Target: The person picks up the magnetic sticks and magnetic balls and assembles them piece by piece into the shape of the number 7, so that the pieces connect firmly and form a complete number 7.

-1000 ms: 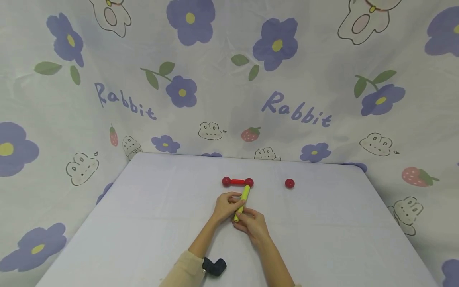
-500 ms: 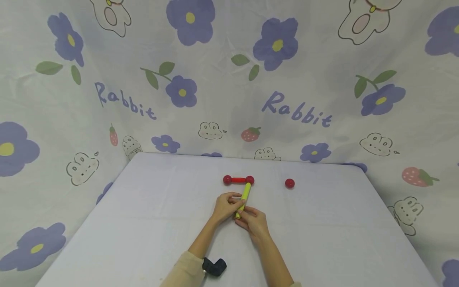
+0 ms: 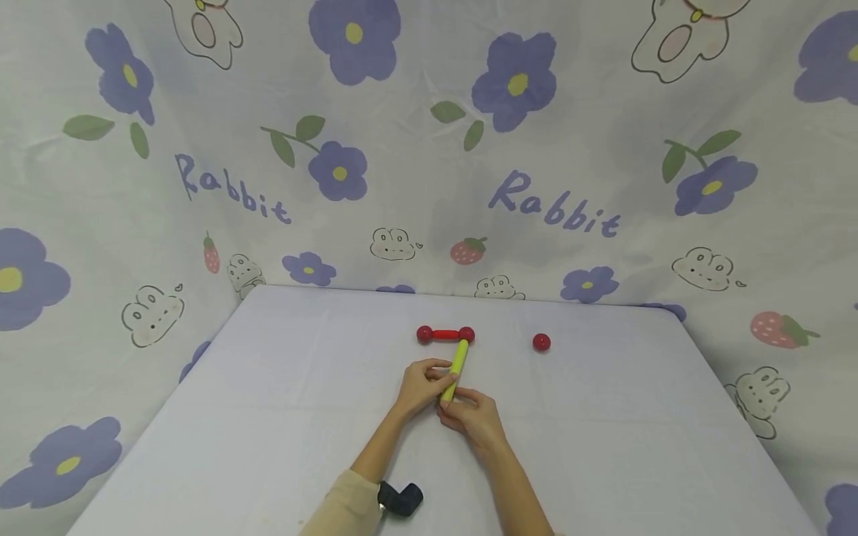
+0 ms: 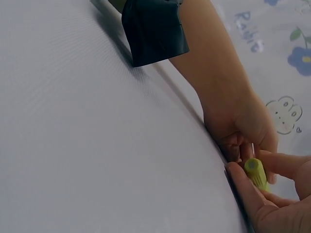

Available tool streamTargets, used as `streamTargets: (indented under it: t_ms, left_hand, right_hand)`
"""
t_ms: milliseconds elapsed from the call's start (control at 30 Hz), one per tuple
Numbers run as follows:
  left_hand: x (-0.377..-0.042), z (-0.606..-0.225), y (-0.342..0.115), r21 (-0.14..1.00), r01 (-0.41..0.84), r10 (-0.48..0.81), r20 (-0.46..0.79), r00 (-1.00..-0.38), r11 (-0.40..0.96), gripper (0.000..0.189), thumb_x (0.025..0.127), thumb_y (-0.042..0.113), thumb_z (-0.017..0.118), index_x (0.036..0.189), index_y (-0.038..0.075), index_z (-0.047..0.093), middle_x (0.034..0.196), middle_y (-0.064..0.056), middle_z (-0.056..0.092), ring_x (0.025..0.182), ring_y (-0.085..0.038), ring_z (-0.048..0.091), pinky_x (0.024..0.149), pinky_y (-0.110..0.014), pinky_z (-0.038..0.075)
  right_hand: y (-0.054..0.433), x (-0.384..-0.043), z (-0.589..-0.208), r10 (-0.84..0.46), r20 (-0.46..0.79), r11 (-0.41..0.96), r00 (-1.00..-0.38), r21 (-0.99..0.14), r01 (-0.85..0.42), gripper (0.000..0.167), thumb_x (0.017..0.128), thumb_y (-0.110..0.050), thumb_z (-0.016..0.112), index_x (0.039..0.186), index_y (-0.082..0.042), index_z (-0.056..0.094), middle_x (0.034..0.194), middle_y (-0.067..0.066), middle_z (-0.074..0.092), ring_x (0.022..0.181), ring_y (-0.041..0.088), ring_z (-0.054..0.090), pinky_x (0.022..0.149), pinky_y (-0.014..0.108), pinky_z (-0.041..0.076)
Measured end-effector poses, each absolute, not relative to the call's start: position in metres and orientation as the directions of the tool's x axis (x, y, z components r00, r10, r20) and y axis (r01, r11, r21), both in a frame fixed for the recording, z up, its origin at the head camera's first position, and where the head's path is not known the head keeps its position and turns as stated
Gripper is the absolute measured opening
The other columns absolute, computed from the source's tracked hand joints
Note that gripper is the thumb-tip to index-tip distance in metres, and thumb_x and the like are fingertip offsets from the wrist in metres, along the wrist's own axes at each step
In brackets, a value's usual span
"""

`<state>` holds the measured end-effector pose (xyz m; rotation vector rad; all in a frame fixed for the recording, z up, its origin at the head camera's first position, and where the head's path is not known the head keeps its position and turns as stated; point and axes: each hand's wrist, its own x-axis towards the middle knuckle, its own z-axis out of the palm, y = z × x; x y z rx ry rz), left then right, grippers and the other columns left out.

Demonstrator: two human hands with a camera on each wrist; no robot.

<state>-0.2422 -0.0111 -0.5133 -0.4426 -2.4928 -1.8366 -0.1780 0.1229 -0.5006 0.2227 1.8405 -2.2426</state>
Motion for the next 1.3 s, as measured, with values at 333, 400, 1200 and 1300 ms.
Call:
streamTargets:
  t_ms: [333, 400, 1200, 1300]
  left_hand:
    - [-0.242, -0.514, -0.010, 0.935, 0.234, 0.215, 0.179, -0.960, 0.266, 0.031, 0.081, 0.018, 0.071, 0.104, -0.003, 0.068, 0.081, -0.015, 0.072, 0.065, -0.012, 0.066, 0.052, -0.017, 0.047]
    - [-0.242, -0.514, -0.010, 0.936, 0.233, 0.215, 0.179, -0.960, 0.265, 0.031, 0.081, 0.017, 0.071, 0.104, -0.003, 0.068, 0.081, -0.015, 0.072, 0.065, -0.012, 0.066, 0.052, -0.017, 0.047]
    - [-0.243, -0.517, -0.010, 0.941, 0.219, 0.206, 0.168, -0.964, 0.258, 0.031, 0.080, 0.016, 0.072, 0.104, -0.003, 0.068, 0.081, -0.014, 0.072, 0.066, -0.015, 0.067, 0.054, -0.018, 0.048]
    - [-0.243, -0.518, -0.010, 0.941, 0.223, 0.208, 0.172, -0.963, 0.255, 0.031, 0.080, 0.015, 0.073, 0.104, -0.003, 0.068, 0.080, -0.014, 0.072, 0.066, -0.015, 0.067, 0.054, -0.018, 0.048]
  right_hand:
    - [0.141, -0.174, -0.499, -0.103, -0.261, -0.047, -0.960, -0.963, 0.267, 0.056, 0.085, -0.008, 0.068, 0.130, 0.014, 0.042, 0.101, 0.025, 0.066, 0.084, 0.024, 0.069, 0.076, 0.034, 0.056]
    - [0.148, -0.173, -0.499, -0.064, -0.261, -0.010, -0.963, -0.965, 0.262, 0.054, 0.085, -0.009, 0.069, 0.128, 0.012, 0.045, 0.100, 0.025, 0.067, 0.083, 0.025, 0.069, 0.074, 0.034, 0.056]
    - [0.264, -0.195, -0.495, 0.401, -0.002, 0.471, -0.916, -0.857, 0.208, 0.057, 0.088, -0.029, 0.065, 0.132, 0.003, 0.047, 0.123, 0.026, 0.055, 0.111, 0.036, 0.055, 0.072, 0.006, 0.034]
    - [0.270, -0.205, -0.499, 0.412, 0.007, 0.457, -0.911, -0.867, 0.200, 0.061, 0.087, -0.027, 0.067, 0.136, 0.002, 0.043, 0.126, 0.025, 0.052, 0.113, 0.034, 0.052, 0.080, 0.014, 0.039]
